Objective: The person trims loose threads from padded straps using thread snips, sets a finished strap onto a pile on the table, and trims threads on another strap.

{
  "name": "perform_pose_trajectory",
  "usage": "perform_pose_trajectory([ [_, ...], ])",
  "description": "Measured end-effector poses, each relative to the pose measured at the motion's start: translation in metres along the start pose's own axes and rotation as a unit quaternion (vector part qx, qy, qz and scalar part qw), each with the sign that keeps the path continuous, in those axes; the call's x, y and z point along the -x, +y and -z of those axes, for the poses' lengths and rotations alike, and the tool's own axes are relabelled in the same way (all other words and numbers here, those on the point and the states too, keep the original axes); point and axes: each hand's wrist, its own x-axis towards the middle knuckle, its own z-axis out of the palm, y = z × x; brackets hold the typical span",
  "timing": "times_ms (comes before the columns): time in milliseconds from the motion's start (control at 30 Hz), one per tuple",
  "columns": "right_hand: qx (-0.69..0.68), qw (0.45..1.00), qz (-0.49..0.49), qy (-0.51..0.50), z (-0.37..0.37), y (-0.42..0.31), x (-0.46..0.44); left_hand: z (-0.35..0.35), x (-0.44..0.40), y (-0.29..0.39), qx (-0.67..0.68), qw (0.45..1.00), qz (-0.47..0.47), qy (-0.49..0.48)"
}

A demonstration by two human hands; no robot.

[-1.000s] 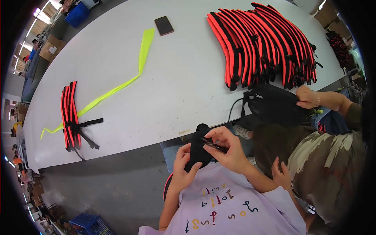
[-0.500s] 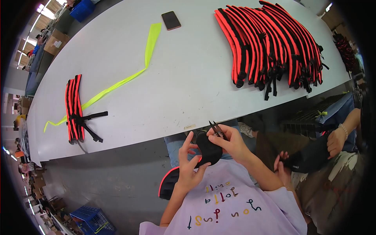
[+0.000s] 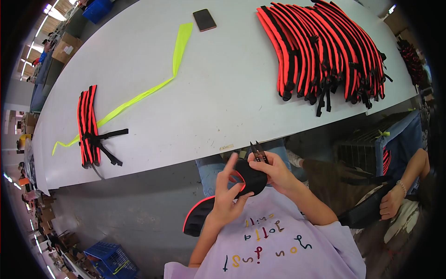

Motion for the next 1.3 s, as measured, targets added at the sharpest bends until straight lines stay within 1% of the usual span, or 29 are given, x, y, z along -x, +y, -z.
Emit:
perform_pose_trajectory([
  [100, 0.041, 0.999, 0.025, 0.008, -0.002, 0.001, 0.0, 0.002, -0.003, 0.0, 0.045, 0.999, -0.004, 0.006],
  [167, 0.088, 0.994, 0.054, 0.024, -0.001, -0.001, -0.003, 0.0, 0.0, -0.005, 0.06, 0.998, 0.034, -0.002],
  [200, 0.176, 0.976, 0.12, 0.047, -0.002, -0.002, -0.002, 0.0, 0.002, -0.008, 0.068, 0.996, 0.053, -0.005],
  [233, 0.261, 0.945, 0.182, 0.069, 0.0, -0.001, 0.001, 0.0, 0.005, -0.01, 0.067, 0.996, 0.054, 0.005],
  [267, 0.344, 0.902, 0.243, 0.09, 0.0, -0.002, 0.005, 0.0, 0.007, -0.01, 0.067, 0.996, 0.055, 0.016],
  [367, 0.413, 0.867, 0.261, 0.097, 0.003, -0.019, 0.023, -0.003, 0.008, -0.013, 0.048, 0.996, 0.052, 0.053],
  [400, 0.468, 0.823, 0.309, 0.086, 0.008, -0.019, 0.024, -0.004, 0.008, -0.013, 0.043, 0.996, 0.048, 0.065],
  [600, 0.545, 0.776, 0.313, 0.053, 0.003, -0.029, 0.036, -0.001, 0.006, -0.008, 0.019, 0.996, 0.055, 0.067],
  [700, 0.56, 0.771, 0.299, 0.054, 0.0, -0.029, 0.035, 0.002, 0.008, -0.008, -0.007, 0.997, 0.051, 0.049],
  [800, 0.564, 0.75, 0.344, 0.034, 0.004, -0.027, 0.031, 0.005, 0.007, -0.009, -0.017, 0.998, 0.043, 0.042],
  [933, 0.564, 0.753, 0.338, 0.021, 0.001, -0.032, 0.033, 0.003, 0.008, -0.009, -0.007, 0.998, 0.027, 0.057],
  [1000, 0.558, 0.76, 0.333, 0.02, 0.0, -0.032, 0.033, 0.003, 0.007, -0.007, 0.01, 0.997, 0.038, 0.059],
  [1100, 0.43, 0.848, 0.308, 0.042, 0.009, -0.026, 0.025, 0.003, 0.006, -0.01, 0.038, 0.996, 0.047, 0.067],
  [1133, 0.398, 0.89, 0.215, 0.065, 0.015, -0.025, 0.027, 0.002, 0.008, -0.011, 0.05, 0.995, 0.047, 0.07],
  [1233, 0.277, 0.919, 0.269, 0.076, 0.016, -0.015, 0.014, -0.001, 0.006, -0.009, 0.059, 0.995, 0.056, 0.053],
  [1267, 0.334, 0.908, 0.245, 0.065, 0.02, -0.013, 0.013, -0.002, 0.005, -0.008, 0.056, 0.996, 0.051, 0.053],
  [1300, 0.3, 0.931, 0.203, 0.051, 0.016, -0.013, 0.014, -0.003, 0.004, -0.007, 0.053, 0.996, 0.046, 0.054],
])
